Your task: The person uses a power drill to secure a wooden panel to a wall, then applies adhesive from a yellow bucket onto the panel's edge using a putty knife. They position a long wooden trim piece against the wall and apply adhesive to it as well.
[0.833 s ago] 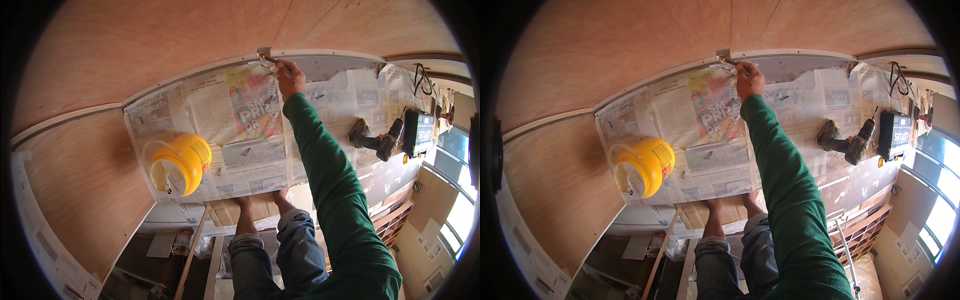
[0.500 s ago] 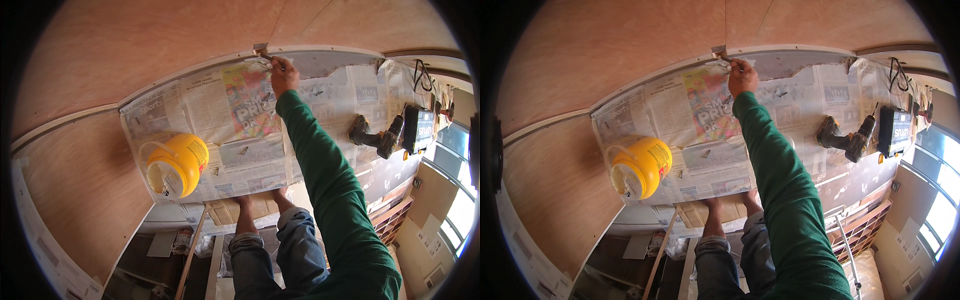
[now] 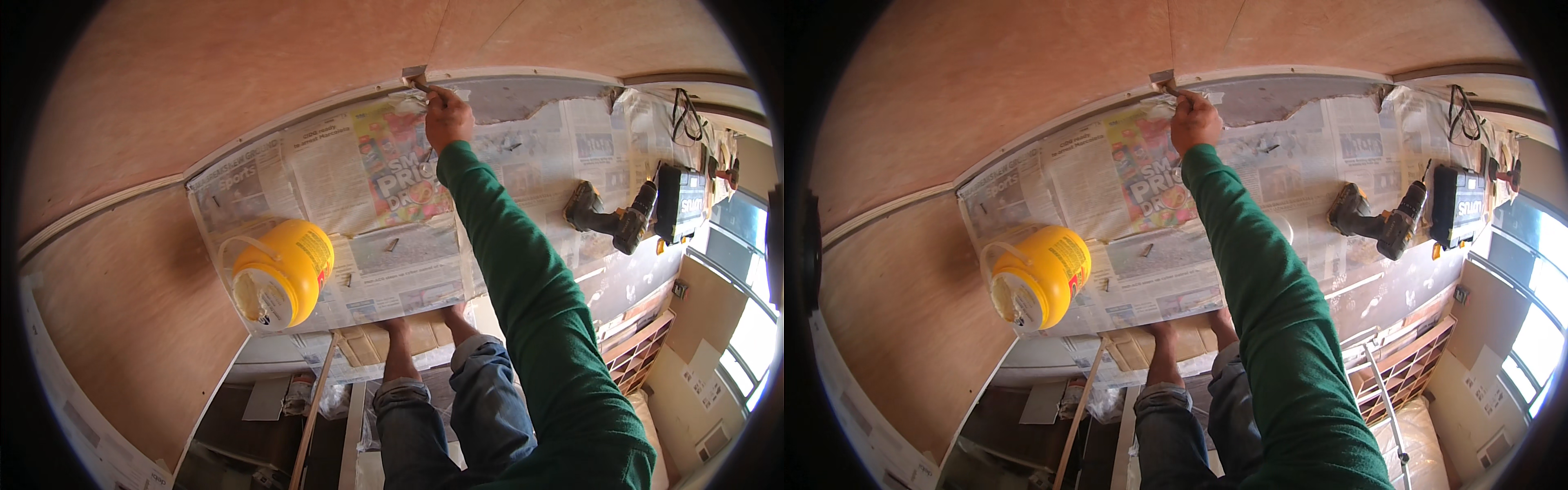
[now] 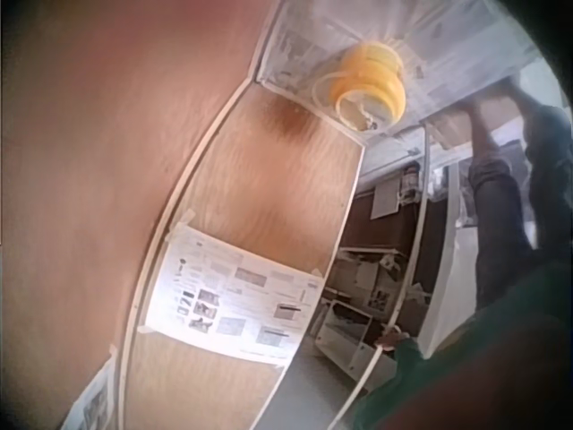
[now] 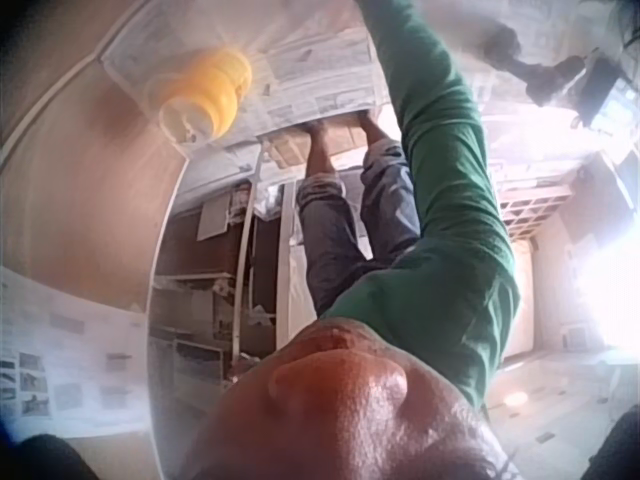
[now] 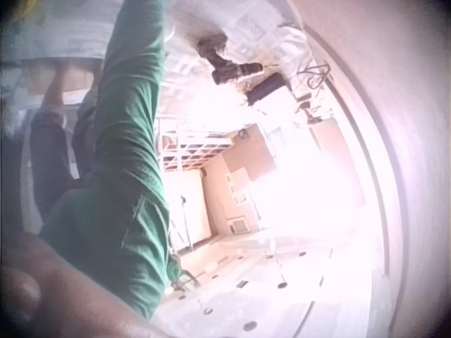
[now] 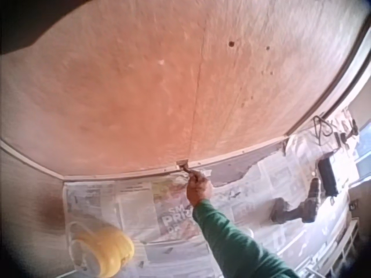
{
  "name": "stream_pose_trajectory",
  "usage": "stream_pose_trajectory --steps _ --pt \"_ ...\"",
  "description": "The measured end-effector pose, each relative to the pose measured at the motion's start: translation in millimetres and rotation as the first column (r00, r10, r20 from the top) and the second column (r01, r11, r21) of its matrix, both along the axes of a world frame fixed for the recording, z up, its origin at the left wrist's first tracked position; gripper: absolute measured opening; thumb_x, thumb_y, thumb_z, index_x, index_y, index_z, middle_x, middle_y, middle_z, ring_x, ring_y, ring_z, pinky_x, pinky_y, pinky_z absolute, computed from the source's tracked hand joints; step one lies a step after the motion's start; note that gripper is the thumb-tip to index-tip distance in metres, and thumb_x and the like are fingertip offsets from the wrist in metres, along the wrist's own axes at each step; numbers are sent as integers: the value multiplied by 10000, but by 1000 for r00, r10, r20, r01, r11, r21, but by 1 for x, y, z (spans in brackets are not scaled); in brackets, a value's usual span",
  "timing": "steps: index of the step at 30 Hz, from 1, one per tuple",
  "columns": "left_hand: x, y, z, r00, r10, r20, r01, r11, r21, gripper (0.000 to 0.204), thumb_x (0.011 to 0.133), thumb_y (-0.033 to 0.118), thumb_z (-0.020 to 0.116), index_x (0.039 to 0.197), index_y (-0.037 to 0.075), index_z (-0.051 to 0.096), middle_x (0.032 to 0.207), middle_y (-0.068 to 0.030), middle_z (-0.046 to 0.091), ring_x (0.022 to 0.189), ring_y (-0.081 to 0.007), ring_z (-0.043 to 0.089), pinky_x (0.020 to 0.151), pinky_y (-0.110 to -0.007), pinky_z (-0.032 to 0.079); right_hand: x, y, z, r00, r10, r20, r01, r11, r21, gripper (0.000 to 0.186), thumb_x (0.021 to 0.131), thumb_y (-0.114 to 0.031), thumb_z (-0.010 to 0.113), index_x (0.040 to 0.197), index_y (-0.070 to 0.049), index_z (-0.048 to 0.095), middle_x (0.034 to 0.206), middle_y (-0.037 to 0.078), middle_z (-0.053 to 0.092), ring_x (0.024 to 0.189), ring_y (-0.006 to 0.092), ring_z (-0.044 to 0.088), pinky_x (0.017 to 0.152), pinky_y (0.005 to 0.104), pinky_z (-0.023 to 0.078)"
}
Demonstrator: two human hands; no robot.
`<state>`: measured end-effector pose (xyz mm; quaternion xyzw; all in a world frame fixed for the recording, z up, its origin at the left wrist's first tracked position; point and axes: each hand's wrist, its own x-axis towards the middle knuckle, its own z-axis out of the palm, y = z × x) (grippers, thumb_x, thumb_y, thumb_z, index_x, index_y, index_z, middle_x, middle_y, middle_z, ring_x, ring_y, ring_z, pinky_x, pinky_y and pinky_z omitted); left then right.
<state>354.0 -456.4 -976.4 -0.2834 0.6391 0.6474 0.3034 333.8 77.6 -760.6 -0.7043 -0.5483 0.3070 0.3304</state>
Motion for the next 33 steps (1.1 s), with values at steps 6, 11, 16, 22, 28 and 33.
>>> stream_pose_trajectory --steps 6,11,16,22,28,33 --pt "0 -5 -7 1000 6 2 -6 1000 -4 689 958 382 635 1524 155 314 1467 -100 464 1295 -308 496 1052 -497 433 -5 -1 4 995 94 21 -95 988 121 234 921 -239 596 1022 -103 757 943 192 711 935 401 672 852 465 525" --pt "2 -5 -4 999 -31 13 31 999 17 671 957 390 630 1512 154 334 1467 -89 460 1293 -303 496 1044 -498 440 3 4 8 995 72 -73 -69 997 41 243 916 -253 598 996 -86 755 942 200 712 916 414 674 842 479 526" --pt "2 -5 -5 999 -22 39 26 993 -114 662 963 389 618 1513 151 337 1460 -86 464 1288 -302 501 1032 -500 454 5 7 8 997 72 -21 -69 993 95 253 912 -261 594 971 -72 752 948 214 709 914 428 672 826 490 526" --pt "2 -10 -11 982 -185 24 186 980 -75 667 978 379 597 1533 147 309 1475 -85 451 1310 -296 480 1047 -502 446 -3 12 6 991 97 91 -110 983 150 237 915 -208 568 913 -36 731 916 239 697 901 447 655 817 522 508" --pt "2 -10 -9 986 -155 54 161 980 -120 651 992 364 584 1535 139 304 1481 -84 450 1315 -299 479 1056 -510 439 -10 19 11 970 150 192 -175 977 121 223 905 -187 569 864 -17 707 909 251 691 912 455 651 828 533 505" --pt "1 -3 -1 988 -152 -19 150 986 -79 616 1001 348 578 1525 146 326 1478 -78 455 1305 -279 485 1062 -486 433 -17 26 17 957 188 220 -200 979 31 230 902 -197 568 876 -18 711 911 260 693 904 460 658 837 538 513"
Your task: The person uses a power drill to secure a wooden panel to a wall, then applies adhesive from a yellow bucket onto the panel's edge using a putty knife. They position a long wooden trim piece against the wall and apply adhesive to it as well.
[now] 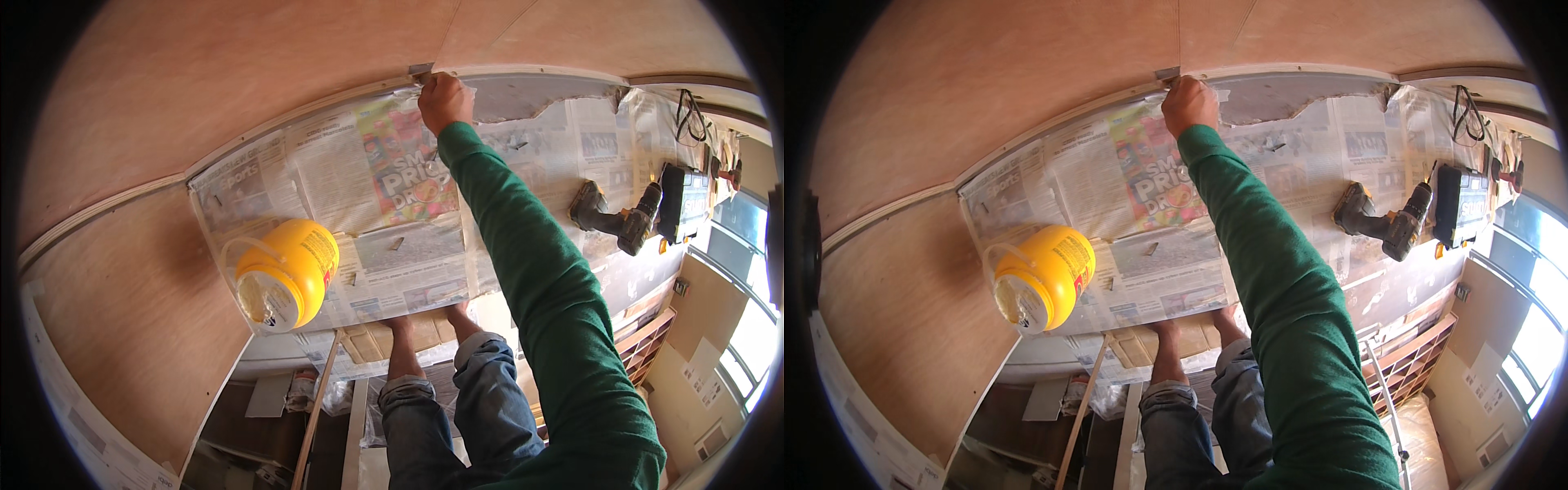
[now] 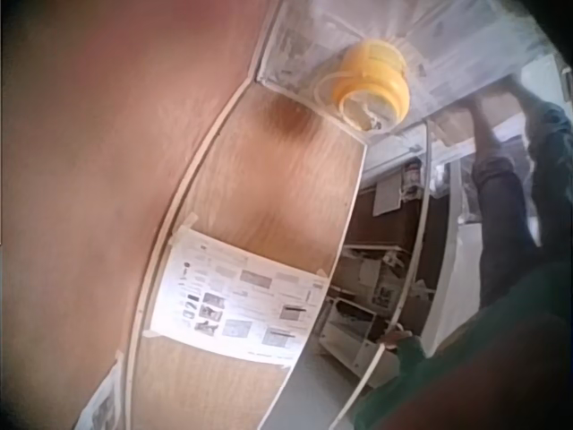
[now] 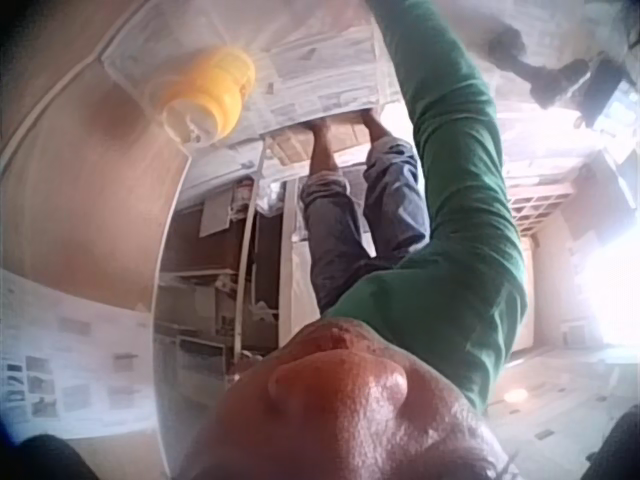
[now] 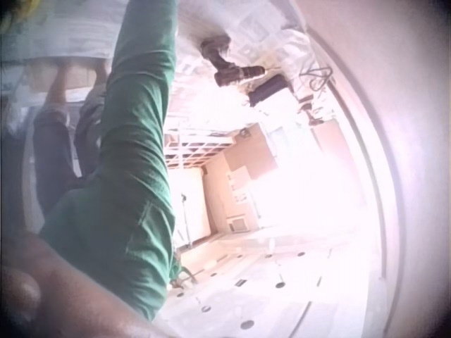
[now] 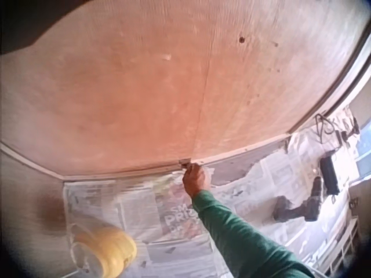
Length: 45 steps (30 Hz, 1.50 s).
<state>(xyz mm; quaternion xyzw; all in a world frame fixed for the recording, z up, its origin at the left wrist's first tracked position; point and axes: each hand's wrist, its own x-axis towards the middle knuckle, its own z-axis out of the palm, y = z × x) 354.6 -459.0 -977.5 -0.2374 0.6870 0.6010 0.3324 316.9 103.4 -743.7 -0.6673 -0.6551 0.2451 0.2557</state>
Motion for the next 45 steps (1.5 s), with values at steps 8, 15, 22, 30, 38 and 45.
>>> stream_pose_trajectory --steps 8,15,22,30,38,45 --pt "-3 8 10 993 108 55 -113 990 81 582 1003 325 583 1503 124 364 1446 -81 489 1287 -266 498 1054 -463 436 13 14 5 996 83 -23 -84 995 -60 296 885 -299 586 858 -59 757 877 235 709 881 446 677 833 497 537" --pt "-2 7 10 999 52 12 -52 998 29 597 991 332 603 1499 125 363 1442 -81 485 1275 -267 507 1036 -469 443 29 18 6 959 -6 -283 -56 976 -211 288 843 -303 590 869 -91 783 828 211 712 832 428 692 838 470 549" --pt "-2 4 6 997 46 64 -46 999 -4 598 996 344 593 1500 124 360 1451 -76 470 1273 -261 507 1033 -464 442 21 11 3 997 78 -1 -78 997 29 269 883 -242 565 909 -68 768 881 228 709 875 429 687 839 484 546" --pt "-3 9 13 992 105 76 -109 993 52 616 981 355 609 1499 127 365 1435 -65 490 1264 -256 515 1032 -461 440 16 -1 11 986 135 -100 -137 990 -15 255 914 -217 550 968 -81 759 930 218 709 912 417 683 840 476 542" --pt "-1 3 5 997 -54 -50 53 999 -12 654 970 387 619 1513 147 343 1467 -75 460 1290 -268 492 1050 -475 428 21 -15 25 981 136 -136 -126 989 77 236 914 -176 567 1022 -85 756 955 213 709 928 408 669 839 476 533" --pt "3 3 3 997 43 65 -42 999 -14 669 982 420 586 1536 164 313 1516 -80 422 1344 -286 451 1103 -486 382 12 -38 1 974 27 -227 27 972 232 225 905 -157 613 1061 -72 751 975 172 711 903 390 679 805 448 541"
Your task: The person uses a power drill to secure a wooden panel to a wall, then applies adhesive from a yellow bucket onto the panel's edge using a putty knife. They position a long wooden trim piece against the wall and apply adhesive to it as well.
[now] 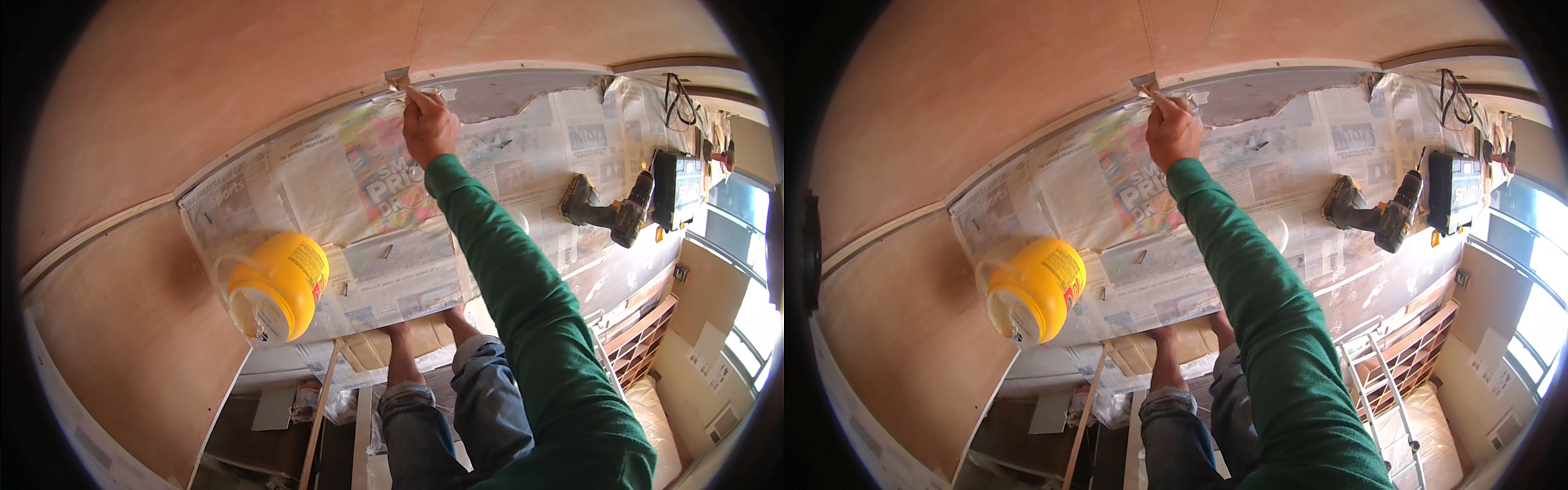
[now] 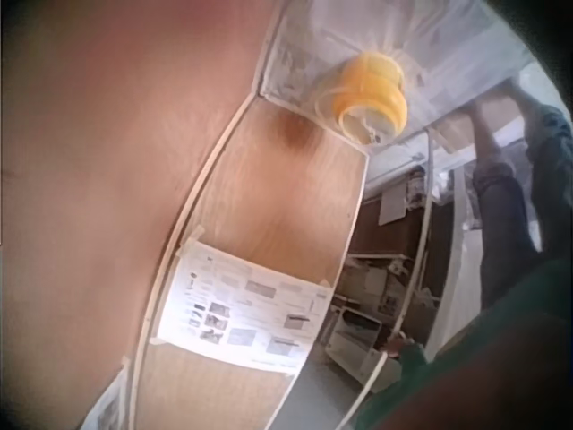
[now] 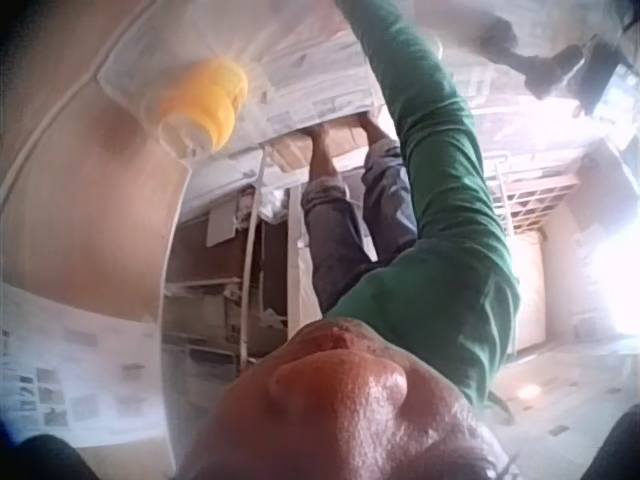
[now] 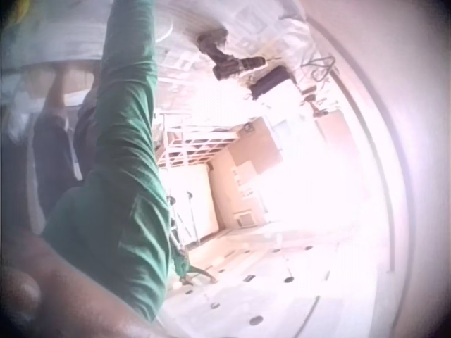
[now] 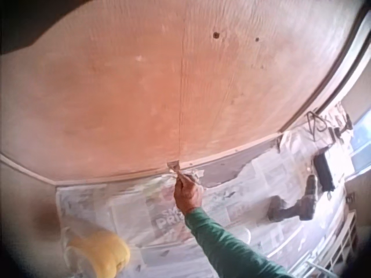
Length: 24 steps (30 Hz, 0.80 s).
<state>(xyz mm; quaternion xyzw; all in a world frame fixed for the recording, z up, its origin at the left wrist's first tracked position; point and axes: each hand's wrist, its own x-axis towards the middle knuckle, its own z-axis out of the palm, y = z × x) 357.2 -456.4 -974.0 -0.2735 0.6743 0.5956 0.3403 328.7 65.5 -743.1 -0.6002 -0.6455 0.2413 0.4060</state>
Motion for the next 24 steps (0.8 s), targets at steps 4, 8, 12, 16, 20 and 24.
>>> stream_pose_trajectory --steps 4,8,12,16,20,24 --pt "-1 -2 0 981 76 179 -103 984 142 610 1018 403 522 1537 149 326 1551 -84 393 1386 -311 398 1172 -491 287 -5 -13 -10 998 -17 -63 17 1000 1 238 910 -123 614 1101 -53 736 1016 166 710 934 375 676 828 434 541" --pt "0 -7 -4 934 -355 -41 350 932 -99 606 1019 347 541 1534 124 311 1562 -85 364 1387 -310 387 1164 -502 284 -11 -21 -14 992 -29 -122 32 999 17 249 917 -107 618 1134 -65 733 1044 151 713 950 362 681 837 418 543" --pt "2 -5 -4 979 -202 -6 202 979 4 656 975 251 617 1527 101 296 1530 -102 391 1348 -303 432 1112 -524 383 -14 -24 -17 991 2 -131 2 1000 27 246 920 -98 621 1137 -70 732 1058 145 715 964 350 685 839 410 546" --pt "3 0 1 981 -184 57 184 983 6 654 950 169 639 1510 86 313 1495 -114 430 1312 -307 470 1081 -520 422 -2 -25 -13 994 75 -75 -73 997 27 233 926 -93 608 1120 -68 735 1038 147 718 942 354 687 831 411 548" --pt "3 2 3 986 -165 -3 165 985 58 628 936 147 653 1483 66 355 1462 -106 464 1290 -302 487 1083 -490 426 12 -14 -9 999 -30 -36 32 998 54 214 923 -115 611 1088 -71 740 977 159 719 900 365 688 800 413 554" --pt "3 -3 -4 962 -271 -20 272 962 19 613 920 120 675 1458 46 391 1426 -102 496 1272 -295 496 1075 -461 435 7 -2 -11 998 -18 -52 19 1000 21 208 924 -144 616 1077 -82 743 979 160 716 909 369 686 796 420 551"
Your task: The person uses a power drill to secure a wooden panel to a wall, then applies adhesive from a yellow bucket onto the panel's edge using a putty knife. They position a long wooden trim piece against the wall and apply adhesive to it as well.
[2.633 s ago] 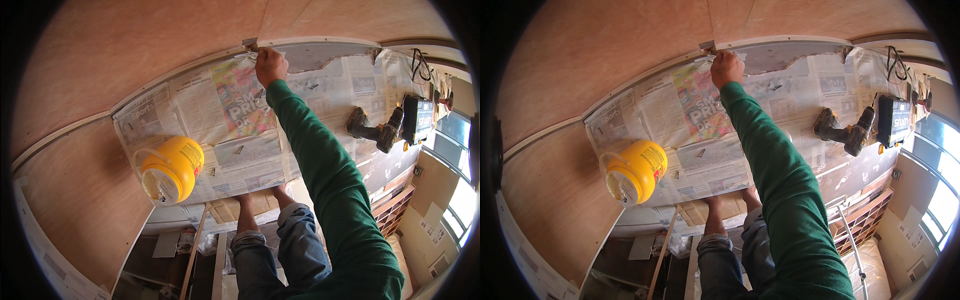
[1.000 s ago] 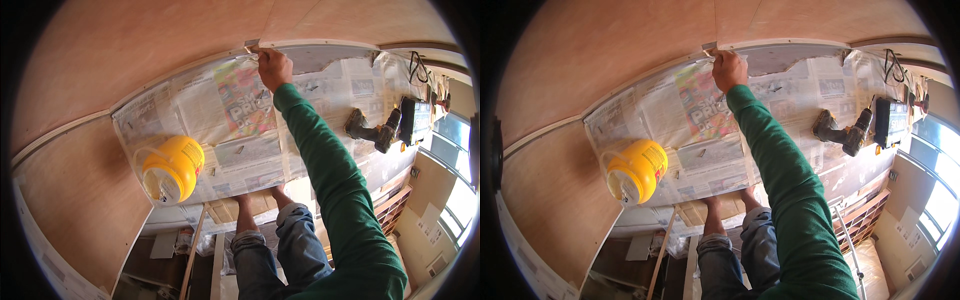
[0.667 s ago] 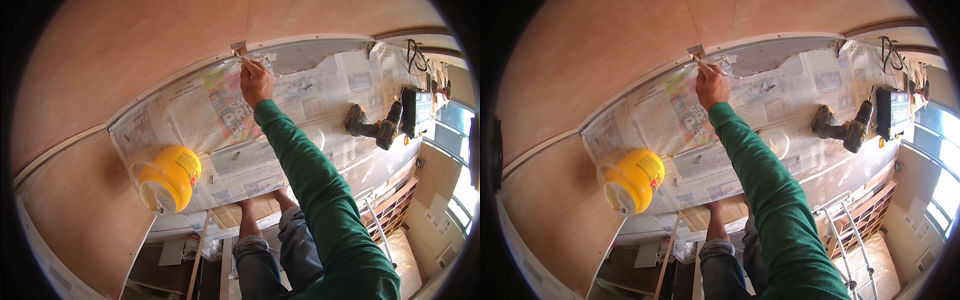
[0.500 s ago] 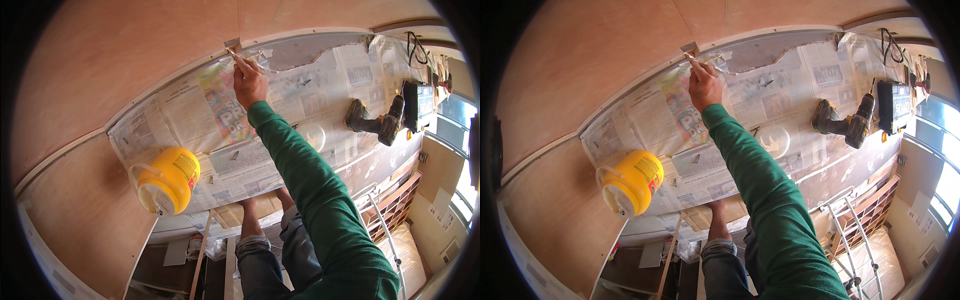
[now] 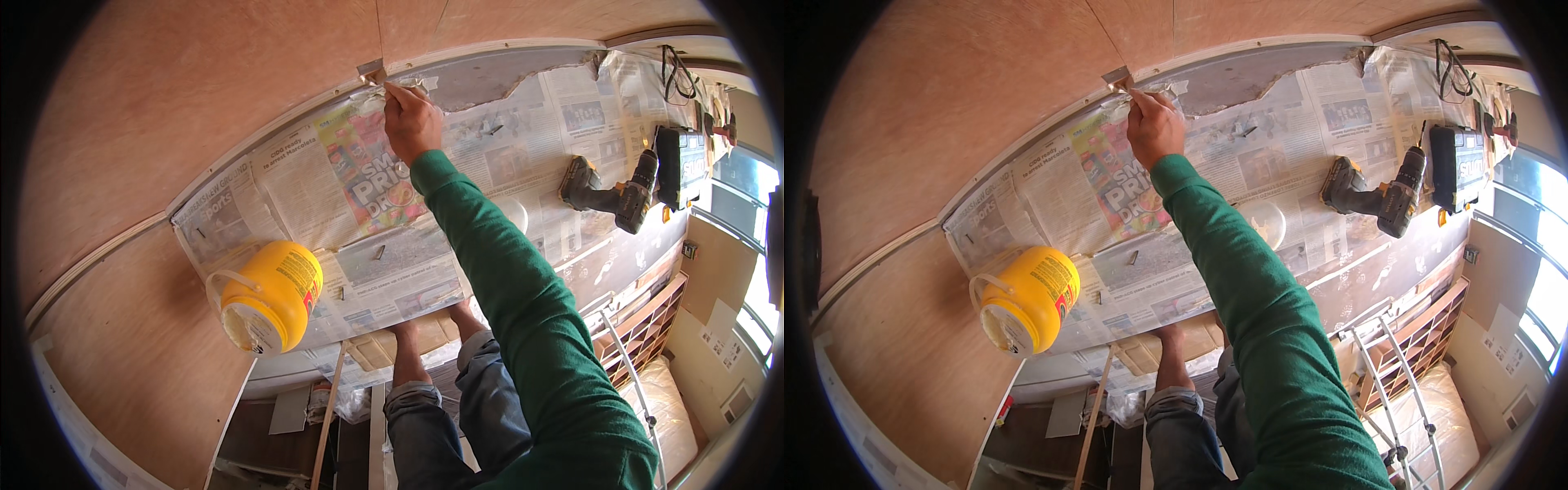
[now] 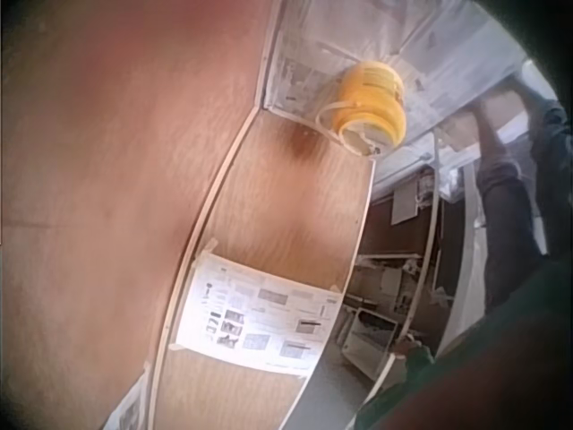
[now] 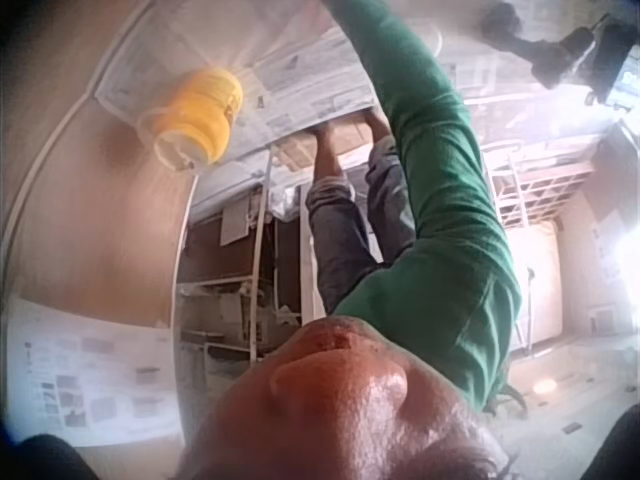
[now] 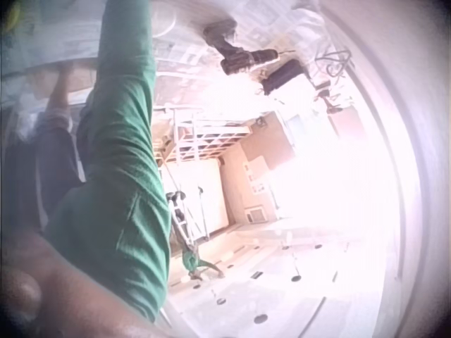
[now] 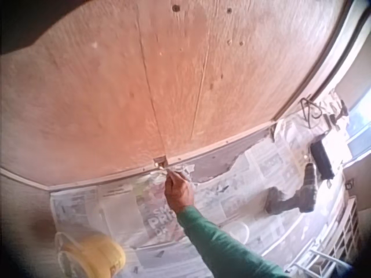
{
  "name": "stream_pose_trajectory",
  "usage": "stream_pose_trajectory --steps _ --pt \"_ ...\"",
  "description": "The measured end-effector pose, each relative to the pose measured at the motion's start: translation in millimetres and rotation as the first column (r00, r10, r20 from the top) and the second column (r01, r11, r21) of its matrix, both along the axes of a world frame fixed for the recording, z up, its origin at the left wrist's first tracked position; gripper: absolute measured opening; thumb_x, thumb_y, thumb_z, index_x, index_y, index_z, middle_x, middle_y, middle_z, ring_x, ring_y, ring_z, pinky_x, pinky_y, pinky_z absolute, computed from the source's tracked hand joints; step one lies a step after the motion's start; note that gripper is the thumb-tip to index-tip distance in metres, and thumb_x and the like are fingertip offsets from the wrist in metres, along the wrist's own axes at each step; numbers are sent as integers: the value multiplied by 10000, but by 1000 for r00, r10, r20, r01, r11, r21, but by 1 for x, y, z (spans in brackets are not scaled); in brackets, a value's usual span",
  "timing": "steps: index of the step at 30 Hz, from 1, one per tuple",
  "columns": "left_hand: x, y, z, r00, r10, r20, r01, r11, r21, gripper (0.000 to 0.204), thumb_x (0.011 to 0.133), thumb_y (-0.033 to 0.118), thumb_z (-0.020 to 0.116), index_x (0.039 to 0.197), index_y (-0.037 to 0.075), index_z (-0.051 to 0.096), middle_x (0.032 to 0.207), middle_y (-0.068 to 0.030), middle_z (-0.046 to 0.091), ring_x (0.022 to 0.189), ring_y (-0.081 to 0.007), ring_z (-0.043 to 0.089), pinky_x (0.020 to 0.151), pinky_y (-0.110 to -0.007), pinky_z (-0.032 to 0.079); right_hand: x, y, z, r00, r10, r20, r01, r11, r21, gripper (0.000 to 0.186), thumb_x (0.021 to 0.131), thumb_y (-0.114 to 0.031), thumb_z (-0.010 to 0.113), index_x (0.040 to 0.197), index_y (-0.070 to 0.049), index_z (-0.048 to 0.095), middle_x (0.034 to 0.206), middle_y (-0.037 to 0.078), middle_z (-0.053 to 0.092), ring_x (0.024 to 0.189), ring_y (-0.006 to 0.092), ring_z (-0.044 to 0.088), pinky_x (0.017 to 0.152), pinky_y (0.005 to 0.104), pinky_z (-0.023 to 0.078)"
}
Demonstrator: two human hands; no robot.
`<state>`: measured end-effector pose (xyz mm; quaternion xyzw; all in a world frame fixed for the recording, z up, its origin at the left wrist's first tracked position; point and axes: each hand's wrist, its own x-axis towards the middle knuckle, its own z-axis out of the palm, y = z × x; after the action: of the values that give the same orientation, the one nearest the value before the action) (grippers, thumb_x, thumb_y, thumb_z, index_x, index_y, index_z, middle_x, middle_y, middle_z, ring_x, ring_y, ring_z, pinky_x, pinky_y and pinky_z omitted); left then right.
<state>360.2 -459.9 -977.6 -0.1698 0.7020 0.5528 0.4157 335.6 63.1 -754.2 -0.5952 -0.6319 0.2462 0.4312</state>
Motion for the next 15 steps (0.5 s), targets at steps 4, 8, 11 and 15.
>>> stream_pose_trajectory --steps 4,8,11,15 --pt "0 -8 -6 969 -247 -24 239 956 -169 641 1025 347 548 1537 74 277 1529 -99 373 1348 -280 425 1092 -487 409 -7 -1 -1 999 36 -14 -36 999 -26 200 925 -144 611 1063 -88 743 972 155 715 895 373 687 797 430 549" --pt "1 -10 -7 999 -43 -33 42 998 -46 629 940 183 673 1475 54 368 1435 -104 479 1266 -287 497 1066 -465 432 -3 -2 5 998 56 22 -55 998 -43 192 922 -128 602 1049 -88 741 968 151 713 880 379 682 791 439 547" --pt "2 -8 -6 996 -66 -64 62 996 -61 625 954 223 656 1481 61 362 1438 -106 475 1265 -290 498 1060 -475 436 6 2 9 998 56 36 -55 998 -23 189 919 -117 598 1042 -88 739 972 154 709 886 386 676 787 447 543" --pt "0 -4 0 976 188 106 -197 977 76 697 876 131 746 1461 47 377 1414 -112 485 1235 -283 511 1035 -480 456 6 9 9 994 55 90 -60 997 53 197 915 -96 590 1045 -91 739 945 155 705 861 387 679 753 438 544"
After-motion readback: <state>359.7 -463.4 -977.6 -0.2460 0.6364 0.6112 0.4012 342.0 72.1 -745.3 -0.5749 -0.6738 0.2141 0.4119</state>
